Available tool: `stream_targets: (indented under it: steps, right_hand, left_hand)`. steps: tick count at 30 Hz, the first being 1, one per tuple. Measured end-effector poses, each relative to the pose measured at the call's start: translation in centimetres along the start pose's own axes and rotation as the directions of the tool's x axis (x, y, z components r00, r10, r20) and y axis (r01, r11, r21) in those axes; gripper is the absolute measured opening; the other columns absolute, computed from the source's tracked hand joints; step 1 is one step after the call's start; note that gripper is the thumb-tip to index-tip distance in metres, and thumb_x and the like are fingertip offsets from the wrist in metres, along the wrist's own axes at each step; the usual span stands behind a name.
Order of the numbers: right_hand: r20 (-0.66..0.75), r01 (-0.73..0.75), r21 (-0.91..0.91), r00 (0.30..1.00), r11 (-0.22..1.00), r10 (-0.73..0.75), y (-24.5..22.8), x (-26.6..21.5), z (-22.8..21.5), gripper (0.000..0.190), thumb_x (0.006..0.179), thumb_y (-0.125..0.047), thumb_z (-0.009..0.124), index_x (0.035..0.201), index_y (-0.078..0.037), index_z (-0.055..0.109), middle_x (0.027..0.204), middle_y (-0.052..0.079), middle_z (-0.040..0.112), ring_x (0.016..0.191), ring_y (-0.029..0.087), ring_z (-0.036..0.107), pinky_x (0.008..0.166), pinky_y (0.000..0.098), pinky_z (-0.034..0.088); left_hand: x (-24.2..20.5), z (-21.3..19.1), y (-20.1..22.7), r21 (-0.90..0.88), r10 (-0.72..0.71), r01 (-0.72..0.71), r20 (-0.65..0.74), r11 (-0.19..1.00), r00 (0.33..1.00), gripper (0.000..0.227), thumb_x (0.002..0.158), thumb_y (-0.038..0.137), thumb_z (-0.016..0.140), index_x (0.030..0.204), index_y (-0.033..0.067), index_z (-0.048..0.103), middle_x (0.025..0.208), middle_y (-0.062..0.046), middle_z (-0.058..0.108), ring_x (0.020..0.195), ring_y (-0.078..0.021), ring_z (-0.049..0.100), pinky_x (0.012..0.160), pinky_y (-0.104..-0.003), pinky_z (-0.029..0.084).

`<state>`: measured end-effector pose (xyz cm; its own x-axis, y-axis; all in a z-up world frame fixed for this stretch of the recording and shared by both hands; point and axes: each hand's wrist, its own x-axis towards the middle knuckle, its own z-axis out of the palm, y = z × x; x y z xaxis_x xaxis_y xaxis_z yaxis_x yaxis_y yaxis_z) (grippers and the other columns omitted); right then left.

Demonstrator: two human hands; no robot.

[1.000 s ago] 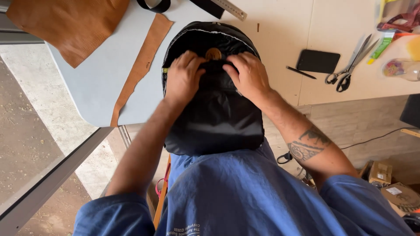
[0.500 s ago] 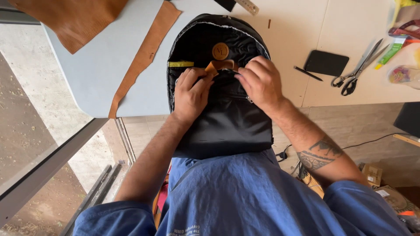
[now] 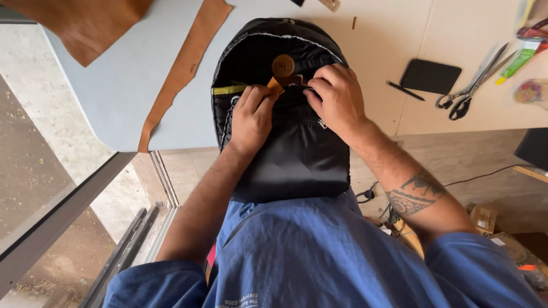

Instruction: Preparing a black fabric bag for sewing by aligning the seams and securing them with plastic clips at a workshop table.

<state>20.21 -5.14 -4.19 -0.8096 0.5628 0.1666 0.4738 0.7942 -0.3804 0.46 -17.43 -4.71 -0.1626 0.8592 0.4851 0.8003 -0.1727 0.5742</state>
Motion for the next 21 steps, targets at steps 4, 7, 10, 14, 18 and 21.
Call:
stream_targets:
  steps: [4,7,10,14,18,21]
  right_hand:
    - [0.157,-0.122,-0.016,0.98,0.992,0.123,0.5,0.7,1.4,0.029,0.084,-0.015,0.08,0.113,-0.011,0.074,0.099,0.005,0.067,0.103,0.029,0.067,0.079,0.0445,0.052]
    - [0.171,-0.098,-0.055,0.979,0.994,0.106,1.0,1.7,1.2,0.028,0.083,-0.016,0.08,0.11,-0.014,0.074,0.096,0.002,0.067,0.101,0.026,0.067,0.08,0.0424,0.05]
    - [0.063,-0.008,-0.06,0.998,0.998,0.012,0.7,3.3,-0.2,0.016,0.082,-0.008,0.082,0.098,-0.013,0.079,0.09,-0.002,0.066,0.092,0.022,0.062,0.075,0.0371,0.044]
    - [-0.08,0.099,-0.084,0.991,0.991,-0.106,1.3,4.3,-0.7,0.01,0.087,0.0,0.087,0.093,-0.006,0.081,0.088,0.002,0.068,0.085,0.023,0.059,0.07,0.0369,0.041]
    - [-0.177,0.184,-0.136,0.962,0.973,-0.207,2.8,5.8,-1.0,0.007,0.089,0.0,0.085,0.093,-0.005,0.08,0.09,0.005,0.069,0.085,0.024,0.057,0.071,0.0378,0.04]
    - [-0.244,0.236,-0.179,0.93,0.955,-0.276,2.8,6.5,-1.4,0.009,0.095,0.003,0.082,0.092,-0.005,0.08,0.091,0.004,0.068,0.085,0.024,0.058,0.071,0.037,0.037]
  left_hand:
    - [1.0,0.2,-0.6,0.003,0.013,-0.013,0.002,1.0,1.0,0.02,0.103,-0.002,0.054,0.092,-0.0004,0.071,0.09,-0.011,0.058,0.081,-0.0286,0.063,0.069,-0.034,0.054]
    - [1.4,0.4,-0.7,-0.003,0.008,-0.008,-0.013,1.0,1.0,0.02,0.103,-0.003,0.054,0.091,-0.0009,0.07,0.09,-0.011,0.057,0.081,-0.0293,0.063,0.069,-0.035,0.055]
    - [2.8,-0.7,-0.3,-0.062,-0.054,0.057,0.05,0.996,0.997,0.014,0.104,-0.003,0.054,0.098,-0.0042,0.067,0.095,-0.014,0.056,0.082,-0.032,0.058,0.071,-0.04,0.052]
    - [4.1,-0.4,-1.7,-0.143,-0.202,0.246,0.267,0.959,0.942,0.022,0.104,0.008,0.061,0.126,0.0041,0.066,0.111,-0.012,0.055,0.095,-0.0333,0.055,0.087,-0.045,0.051]
    - [5.8,1.3,-3.5,0.0,-0.196,0.208,0.335,0.978,0.922,0.039,0.089,0.002,0.079,0.124,-0.0012,0.063,0.135,-0.012,0.053,0.116,-0.0365,0.063,0.081,-0.046,0.062]
    - [6.2,1.4,-3.5,0.008,-0.071,0.071,0.2,0.997,0.977,0.027,0.08,-0.008,0.082,0.101,-0.0001,0.067,0.104,-0.009,0.057,0.084,-0.0314,0.063,0.066,-0.044,0.056]
